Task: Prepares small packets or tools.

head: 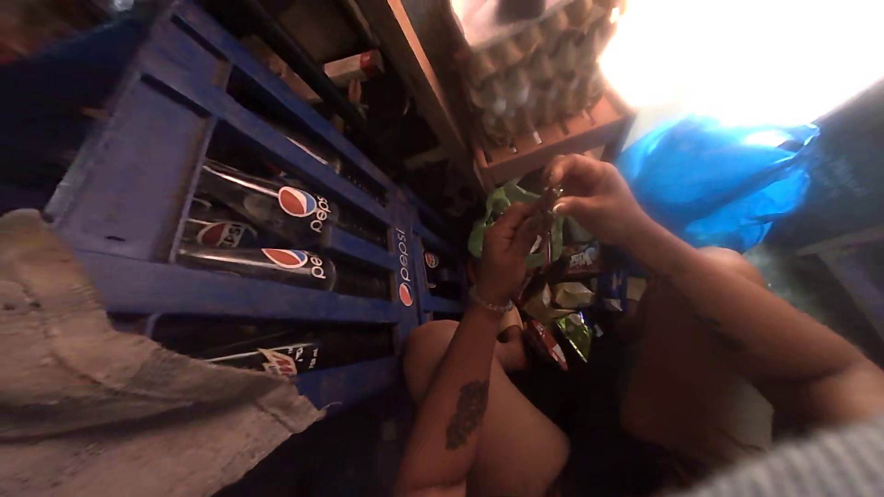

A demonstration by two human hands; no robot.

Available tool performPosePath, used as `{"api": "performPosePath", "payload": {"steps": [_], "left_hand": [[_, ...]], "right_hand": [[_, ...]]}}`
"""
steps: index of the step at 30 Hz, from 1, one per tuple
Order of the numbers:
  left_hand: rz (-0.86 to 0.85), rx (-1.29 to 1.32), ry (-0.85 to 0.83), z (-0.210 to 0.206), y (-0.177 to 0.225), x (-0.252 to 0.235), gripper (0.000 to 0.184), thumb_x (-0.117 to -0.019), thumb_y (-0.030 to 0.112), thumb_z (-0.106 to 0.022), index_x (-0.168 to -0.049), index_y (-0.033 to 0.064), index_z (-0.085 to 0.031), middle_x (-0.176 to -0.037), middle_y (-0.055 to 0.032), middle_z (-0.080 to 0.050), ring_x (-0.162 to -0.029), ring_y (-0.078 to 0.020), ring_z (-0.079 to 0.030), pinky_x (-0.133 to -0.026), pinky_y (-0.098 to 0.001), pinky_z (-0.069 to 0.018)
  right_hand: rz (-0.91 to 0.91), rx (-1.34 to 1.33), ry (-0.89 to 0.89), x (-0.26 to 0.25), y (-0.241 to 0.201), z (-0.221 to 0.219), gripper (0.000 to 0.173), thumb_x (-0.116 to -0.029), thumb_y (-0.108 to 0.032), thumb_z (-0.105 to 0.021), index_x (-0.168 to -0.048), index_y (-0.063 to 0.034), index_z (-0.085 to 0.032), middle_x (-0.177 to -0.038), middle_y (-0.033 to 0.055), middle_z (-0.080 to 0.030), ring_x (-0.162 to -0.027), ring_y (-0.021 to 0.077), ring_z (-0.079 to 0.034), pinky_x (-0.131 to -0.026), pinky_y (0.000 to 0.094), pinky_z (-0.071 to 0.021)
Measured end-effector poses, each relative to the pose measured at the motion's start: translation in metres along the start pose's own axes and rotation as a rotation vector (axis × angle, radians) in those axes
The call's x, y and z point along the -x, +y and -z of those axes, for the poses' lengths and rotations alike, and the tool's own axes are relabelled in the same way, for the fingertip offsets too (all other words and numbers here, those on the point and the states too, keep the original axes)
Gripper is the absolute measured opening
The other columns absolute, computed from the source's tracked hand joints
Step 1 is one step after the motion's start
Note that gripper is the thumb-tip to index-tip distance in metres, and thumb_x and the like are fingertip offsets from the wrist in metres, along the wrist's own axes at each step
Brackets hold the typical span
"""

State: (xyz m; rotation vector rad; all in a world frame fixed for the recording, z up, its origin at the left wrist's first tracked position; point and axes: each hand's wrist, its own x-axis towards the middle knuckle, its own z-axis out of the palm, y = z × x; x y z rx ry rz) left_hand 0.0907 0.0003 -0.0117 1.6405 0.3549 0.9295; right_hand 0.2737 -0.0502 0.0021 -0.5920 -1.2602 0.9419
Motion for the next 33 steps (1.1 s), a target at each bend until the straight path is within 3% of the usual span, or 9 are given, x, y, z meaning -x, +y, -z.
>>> {"api": "performPosePath", "payload": {"steps": [3, 7, 11, 14, 20, 29, 33], "left_hand": [[-0.089, -0.133, 0.031, -0.001, 0.004, -0.004, 0.022, -0.1062, 0.014, -0.052, -0.113, 0.0009, -0.068, -0.097, 0.0032, -0.064, -0.085, 0.0016, -0.059, -0.076, -0.0171, -0.0520], [-0.159, -0.221, 0.078, 0.002, 0.004, -0.003, 0.022, -0.1048, 0.012, -0.055, -0.114, -0.0022, -0.068, -0.099, -0.0023, -0.064, -0.090, -0.0020, -0.061, -0.081, -0.0193, -0.0533], [-0.155, -0.227, 0.020, 0.008, 0.008, -0.004, 0.023, -0.1041, 0.011, -0.056, -0.113, -0.0044, -0.069, -0.099, -0.0032, -0.065, -0.089, -0.0001, -0.060, -0.080, -0.0168, -0.0524], [-0.150, -0.218, -0.042, 0.012, 0.009, -0.004, 0.024, -0.1048, 0.013, -0.055, -0.109, -0.0042, -0.070, -0.097, -0.0023, -0.067, -0.088, 0.0003, -0.062, -0.081, -0.0180, -0.0539], [-0.180, -0.224, -0.114, 0.014, 0.008, -0.005, 0.020, -0.1017, 0.006, -0.057, -0.105, -0.0070, -0.072, -0.093, -0.0059, -0.066, -0.085, -0.0033, -0.062, -0.079, -0.0185, -0.0542], [-0.165, -0.215, -0.094, 0.013, 0.008, -0.005, 0.020, -0.1021, 0.008, -0.057, -0.108, -0.0032, -0.072, -0.095, -0.0026, -0.066, -0.089, -0.0026, -0.061, -0.082, -0.0195, -0.0535], [-0.122, -0.168, -0.091, 0.013, 0.009, -0.003, 0.021, -0.1030, 0.010, -0.056, -0.110, -0.0019, -0.071, -0.094, 0.0016, -0.063, -0.085, 0.0012, -0.059, -0.078, -0.0159, -0.0513]], "right_hand": [[0.040, 0.049, 0.023, -0.002, -0.004, -0.002, 0.028, -0.0884, 0.001, -0.072, -0.112, -0.0128, -0.069, -0.110, -0.0051, -0.068, -0.095, 0.0025, -0.066, -0.084, 0.0219, -0.0581], [0.041, 0.104, 0.025, -0.003, -0.008, -0.003, 0.025, -0.0901, -0.001, -0.070, -0.113, -0.0113, -0.070, -0.109, -0.0046, -0.070, -0.096, 0.0035, -0.066, -0.085, 0.0231, -0.0579], [-0.001, 0.097, 0.040, -0.005, -0.008, 0.001, 0.019, -0.1001, -0.010, -0.058, -0.111, -0.0126, -0.073, -0.108, -0.0060, -0.070, -0.096, 0.0026, -0.066, -0.084, 0.0228, -0.0571], [-0.033, 0.118, -0.033, -0.006, -0.010, 0.007, 0.021, -0.1011, -0.017, -0.058, -0.111, -0.0121, -0.075, -0.111, -0.0059, -0.070, -0.102, 0.0037, -0.064, -0.088, 0.0238, -0.0562], [-0.001, 0.055, -0.126, -0.008, -0.008, 0.012, 0.019, -0.1008, -0.016, -0.058, -0.093, -0.0123, -0.075, -0.108, -0.0033, -0.070, -0.103, 0.0064, -0.064, -0.088, 0.0259, -0.0548], [-0.031, 0.044, -0.080, -0.005, -0.007, 0.010, 0.021, -0.1011, -0.014, -0.056, -0.095, -0.0098, -0.075, -0.108, -0.0012, -0.071, -0.104, 0.0078, -0.065, -0.090, 0.0276, -0.0550], [-0.054, 0.000, -0.065, -0.004, -0.008, 0.007, 0.022, -0.1024, -0.016, -0.056, -0.099, -0.0095, -0.076, -0.110, -0.0013, -0.071, -0.104, 0.0073, -0.066, -0.089, 0.0270, -0.0565]]}}
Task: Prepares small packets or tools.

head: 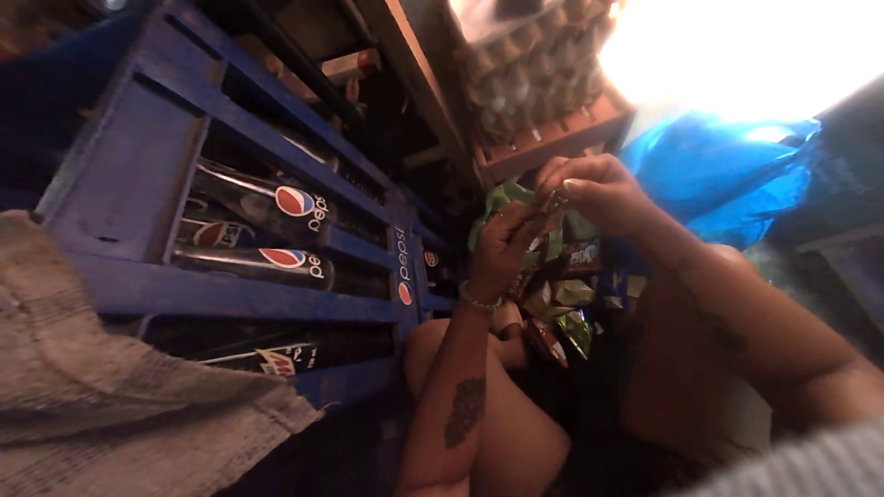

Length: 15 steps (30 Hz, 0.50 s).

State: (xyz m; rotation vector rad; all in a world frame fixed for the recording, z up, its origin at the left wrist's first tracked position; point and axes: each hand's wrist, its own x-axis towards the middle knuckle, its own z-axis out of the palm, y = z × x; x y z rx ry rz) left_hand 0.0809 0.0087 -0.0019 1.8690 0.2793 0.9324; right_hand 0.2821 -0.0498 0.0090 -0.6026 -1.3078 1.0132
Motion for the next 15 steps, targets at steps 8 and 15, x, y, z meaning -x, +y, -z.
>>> {"api": "performPosePath", "payload": {"steps": [8, 15], "left_hand": [[0.094, 0.198, 0.089, -0.004, -0.003, 0.001, 0.022, -0.1053, 0.010, -0.051, -0.114, 0.0076, -0.071, -0.097, 0.0110, -0.067, -0.076, 0.0056, -0.058, -0.068, -0.0148, -0.0512], [-0.028, 0.030, 0.249, -0.007, -0.007, -0.001, 0.018, -0.1033, 0.008, -0.054, -0.114, 0.0012, -0.067, -0.103, 0.0037, -0.064, -0.089, 0.0012, -0.060, -0.078, -0.0180, -0.0531]], "right_hand": [[0.026, 0.039, 0.011, 0.000, -0.002, -0.010, 0.033, -0.0945, -0.004, -0.065, -0.128, -0.0019, -0.066, -0.122, 0.0025, -0.069, -0.109, 0.0098, -0.066, -0.094, 0.0285, -0.0571], [-0.074, 0.273, 0.081, 0.000, -0.006, -0.024, 0.056, -0.0901, -0.002, -0.070, -0.142, 0.0034, -0.051, -0.125, 0.0079, -0.066, -0.112, 0.0117, -0.066, -0.095, 0.0283, -0.0573]]}}
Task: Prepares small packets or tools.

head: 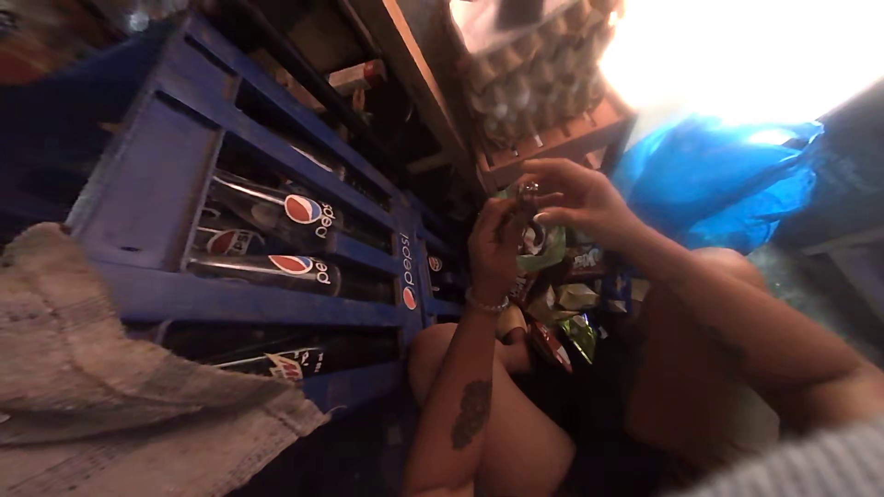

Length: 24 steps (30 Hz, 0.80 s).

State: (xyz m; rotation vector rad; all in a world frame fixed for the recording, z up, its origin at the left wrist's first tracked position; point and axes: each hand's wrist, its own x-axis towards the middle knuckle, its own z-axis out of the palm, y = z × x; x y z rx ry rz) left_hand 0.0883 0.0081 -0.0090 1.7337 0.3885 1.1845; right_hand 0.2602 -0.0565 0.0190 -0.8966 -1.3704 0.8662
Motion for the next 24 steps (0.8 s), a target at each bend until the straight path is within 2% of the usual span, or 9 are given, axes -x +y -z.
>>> {"api": "performPosePath", "payload": {"steps": [2, 3, 7, 9, 13, 17, 20, 22, 24], "left_hand": [[-0.046, -0.009, 0.043, 0.000, 0.000, 0.000, 0.017, -0.1036, 0.009, -0.056, -0.115, 0.0039, -0.067, -0.107, 0.0052, -0.065, -0.096, 0.0002, -0.062, -0.085, -0.0203, -0.0555], [-0.057, 0.004, 0.055, -0.001, 0.001, 0.000, 0.016, -0.1033, 0.010, -0.057, -0.115, 0.0064, -0.068, -0.108, 0.0062, -0.065, -0.097, -0.0005, -0.063, -0.086, -0.0217, -0.0568], [-0.049, 0.055, 0.077, -0.001, 0.000, 0.000, 0.018, -0.1040, 0.014, -0.058, -0.118, 0.0125, -0.069, -0.111, 0.0107, -0.065, -0.101, 0.0006, -0.062, -0.089, -0.0211, -0.0553], [-0.050, 0.070, 0.094, -0.002, 0.000, 0.000, 0.020, -0.1050, 0.014, -0.056, -0.121, 0.0107, -0.068, -0.113, 0.0096, -0.066, -0.103, -0.0008, -0.063, -0.091, -0.0233, -0.0557], [-0.068, 0.010, 0.088, -0.003, -0.004, 0.001, 0.021, -0.1043, 0.011, -0.055, -0.122, 0.0016, -0.062, -0.117, 0.0018, -0.066, -0.108, -0.0052, -0.064, -0.097, -0.0284, -0.0548], [-0.094, 0.002, 0.044, 0.000, -0.004, 0.000, 0.022, -0.1038, 0.018, -0.059, -0.119, 0.0028, -0.065, -0.117, -0.0002, -0.066, -0.110, -0.0071, -0.063, -0.098, -0.0285, -0.0540], [-0.126, -0.003, 0.039, -0.001, -0.002, -0.002, 0.022, -0.1024, 0.029, -0.062, -0.114, 0.0118, -0.071, -0.120, 0.0033, -0.064, -0.116, -0.0061, -0.059, -0.100, -0.0252, -0.0506], [-0.162, -0.030, 0.057, 0.000, -0.002, -0.003, 0.022, -0.1012, 0.034, -0.064, -0.113, 0.0186, -0.075, -0.129, 0.0048, -0.059, -0.123, -0.0067, -0.053, -0.104, -0.0236, -0.0464], [-0.210, -0.051, 0.071, 0.002, -0.002, -0.004, 0.026, -0.0994, 0.040, -0.065, -0.116, 0.0218, -0.073, -0.137, 0.0051, -0.057, -0.131, -0.0091, -0.049, -0.109, -0.0272, -0.0434]], "right_hand": [[-0.123, 0.059, -0.064, 0.000, 0.004, -0.002, 0.059, -0.0919, -0.004, -0.071, -0.146, 0.0007, -0.048, -0.124, 0.0101, -0.066, -0.108, 0.0127, -0.068, -0.091, 0.0290, -0.0597], [-0.161, 0.087, -0.093, 0.001, 0.006, -0.003, 0.053, -0.0928, -0.004, -0.071, -0.142, 0.0005, -0.052, -0.120, 0.0097, -0.068, -0.103, 0.0112, -0.069, -0.088, 0.0281, -0.0605], [-0.185, 0.253, -0.135, 0.002, 0.011, -0.007, 0.021, -0.0958, -0.012, -0.071, -0.113, -0.0015, -0.070, -0.094, 0.0028, -0.072, -0.080, 0.0019, -0.067, -0.075, 0.0202, -0.0573], [-0.111, 0.366, -0.096, 0.002, 0.013, -0.007, 0.016, -0.0965, -0.015, -0.070, -0.106, -0.0023, -0.072, -0.089, 0.0029, -0.071, -0.076, 0.0028, -0.065, -0.072, 0.0212, -0.0553], [-0.028, 0.398, 0.003, 0.001, 0.013, -0.004, 0.014, -0.0937, -0.007, -0.071, -0.105, 0.0014, -0.072, -0.094, 0.0061, -0.073, -0.082, 0.0033, -0.068, -0.077, 0.0205, -0.0581], [-0.032, 0.331, 0.011, 0.001, 0.014, -0.002, 0.016, -0.0921, -0.005, -0.073, -0.107, 0.0017, -0.071, -0.098, 0.0057, -0.074, -0.086, 0.0032, -0.070, -0.080, 0.0202, -0.0596], [-0.017, 0.297, 0.027, 0.002, 0.014, -0.004, 0.020, -0.0895, 0.000, -0.073, -0.109, 0.0041, -0.069, -0.101, 0.0079, -0.073, -0.090, 0.0058, -0.071, -0.083, 0.0230, -0.0610], [-0.010, 0.300, 0.060, 0.003, 0.013, -0.007, 0.017, -0.0873, 0.001, -0.075, -0.104, 0.0037, -0.069, -0.097, 0.0070, -0.073, -0.086, 0.0052, -0.071, -0.081, 0.0225, -0.0611], [0.035, 0.309, 0.091, 0.005, 0.015, -0.010, 0.016, -0.0863, 0.002, -0.076, -0.101, 0.0053, -0.069, -0.095, 0.0090, -0.073, -0.085, 0.0075, -0.072, -0.079, 0.0237, -0.0617]]}}
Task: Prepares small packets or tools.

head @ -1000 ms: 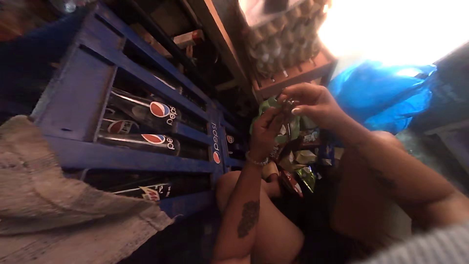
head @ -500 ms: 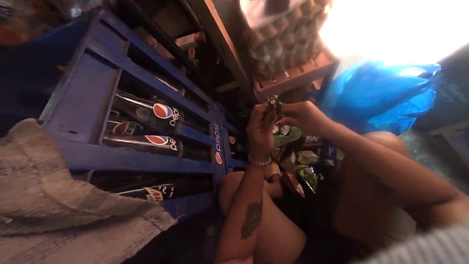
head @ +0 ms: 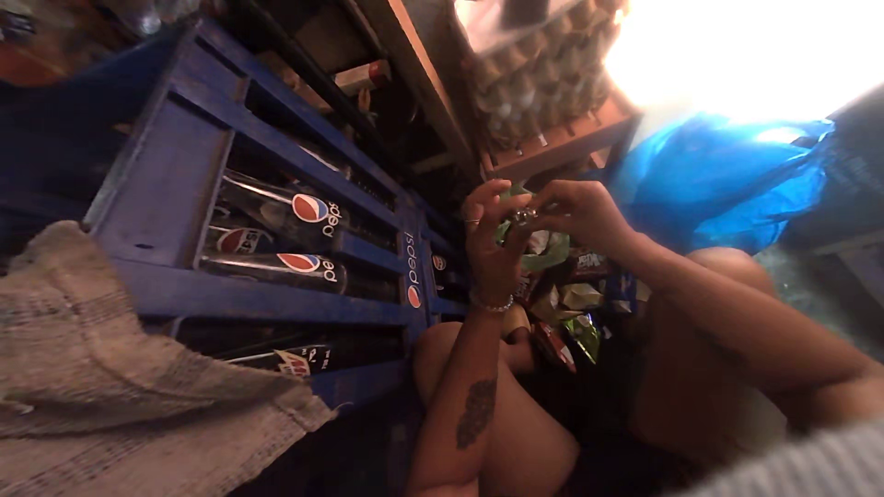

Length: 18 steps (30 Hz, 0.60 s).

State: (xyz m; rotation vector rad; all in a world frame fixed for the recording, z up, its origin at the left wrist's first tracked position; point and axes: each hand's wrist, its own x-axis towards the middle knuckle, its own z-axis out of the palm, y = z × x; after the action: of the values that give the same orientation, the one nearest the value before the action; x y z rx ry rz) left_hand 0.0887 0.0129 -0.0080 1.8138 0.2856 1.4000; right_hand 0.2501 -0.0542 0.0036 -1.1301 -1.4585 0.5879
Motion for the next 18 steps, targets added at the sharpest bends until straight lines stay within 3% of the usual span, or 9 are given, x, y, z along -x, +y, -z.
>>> {"api": "performPosePath", "payload": {"steps": [3, 7, 18], "left_hand": [[-0.054, 0.014, -0.036, 0.003, 0.002, -0.002, 0.040, -0.0968, 0.047, -0.067, -0.123, 0.0167, -0.069, -0.140, 0.0021, -0.056, -0.136, -0.0132, -0.048, -0.113, -0.0333, -0.0439], [-0.050, 0.065, -0.045, 0.000, 0.006, 0.001, 0.046, -0.0974, 0.041, -0.068, -0.127, 0.0050, -0.066, -0.138, -0.0079, -0.061, -0.135, -0.0207, -0.053, -0.114, -0.0404, -0.0449], [-0.056, 0.152, -0.017, -0.002, 0.008, 0.004, 0.032, -0.0991, 0.027, -0.068, -0.121, 0.0031, -0.069, -0.128, -0.0089, -0.069, -0.124, -0.0209, -0.063, -0.107, -0.0401, -0.0524]], "right_hand": [[0.040, 0.024, 0.076, 0.000, 0.002, -0.003, 0.017, -0.0833, 0.002, -0.078, -0.096, 0.0051, -0.068, -0.093, 0.0082, -0.071, -0.084, 0.0059, -0.071, -0.079, 0.0222, -0.0613], [0.056, 0.032, 0.138, -0.001, 0.006, -0.006, 0.019, -0.0814, 0.000, -0.081, -0.094, 0.0041, -0.068, -0.091, 0.0073, -0.072, -0.083, 0.0062, -0.071, -0.079, 0.0231, -0.0620], [0.173, 0.272, 0.168, -0.002, 0.012, -0.007, 0.011, -0.0833, -0.001, -0.077, -0.092, 0.0016, -0.071, -0.092, 0.0111, -0.072, -0.086, 0.0104, -0.069, -0.080, 0.0241, -0.0578]]}}
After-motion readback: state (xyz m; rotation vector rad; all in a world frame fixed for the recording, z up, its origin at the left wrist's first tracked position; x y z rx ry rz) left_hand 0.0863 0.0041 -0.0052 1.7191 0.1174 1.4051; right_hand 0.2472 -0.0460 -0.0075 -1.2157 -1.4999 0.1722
